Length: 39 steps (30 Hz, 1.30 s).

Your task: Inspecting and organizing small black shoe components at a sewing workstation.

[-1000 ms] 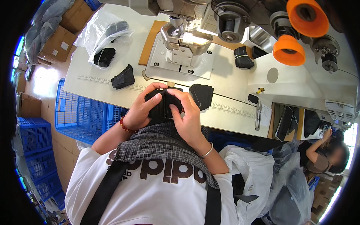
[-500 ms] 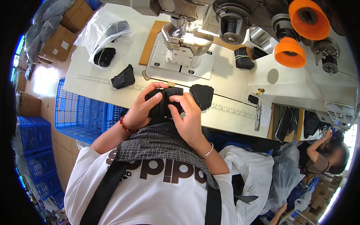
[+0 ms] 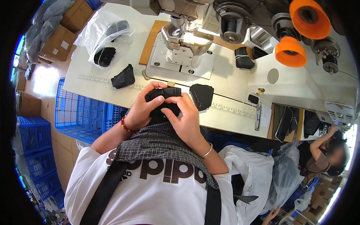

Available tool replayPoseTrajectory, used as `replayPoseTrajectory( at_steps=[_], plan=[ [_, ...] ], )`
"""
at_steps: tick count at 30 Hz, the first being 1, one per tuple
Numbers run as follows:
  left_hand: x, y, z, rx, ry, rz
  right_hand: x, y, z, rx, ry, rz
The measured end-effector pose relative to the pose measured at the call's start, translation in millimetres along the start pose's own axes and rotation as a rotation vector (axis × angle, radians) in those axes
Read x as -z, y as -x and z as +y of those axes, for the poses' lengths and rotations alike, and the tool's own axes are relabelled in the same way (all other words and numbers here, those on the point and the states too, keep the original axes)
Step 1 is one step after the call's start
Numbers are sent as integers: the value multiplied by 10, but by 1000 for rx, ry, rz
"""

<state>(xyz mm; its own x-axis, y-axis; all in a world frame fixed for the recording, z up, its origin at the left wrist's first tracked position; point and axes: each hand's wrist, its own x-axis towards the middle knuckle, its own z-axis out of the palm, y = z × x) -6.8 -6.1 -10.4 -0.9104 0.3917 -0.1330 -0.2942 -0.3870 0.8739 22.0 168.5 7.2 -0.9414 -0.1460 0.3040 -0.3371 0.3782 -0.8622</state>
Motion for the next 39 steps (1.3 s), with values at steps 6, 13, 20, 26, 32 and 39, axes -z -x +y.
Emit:
replayPoseTrajectory(
  at_steps=[6,13,20,26,32,39],
  plan=[
    [5,11,40,116,208,-7,-41,9,-52,-150,-143,29],
    [10,1,13,67,135,-10,-16,-7,-5,47,17,38],
    [-10,11,35,67,124,-27,-2,-2,-35,-34,14,19],
    [-40,10,62,122,270,10,-55,-17,-29,20,-46,114],
    [-4,-1,-41,-7,15,-7,-37,-1,-70,55,70,23],
    [-9,17,27,72,118,-22,-1,5,-4,19,22,14]
  ],
)
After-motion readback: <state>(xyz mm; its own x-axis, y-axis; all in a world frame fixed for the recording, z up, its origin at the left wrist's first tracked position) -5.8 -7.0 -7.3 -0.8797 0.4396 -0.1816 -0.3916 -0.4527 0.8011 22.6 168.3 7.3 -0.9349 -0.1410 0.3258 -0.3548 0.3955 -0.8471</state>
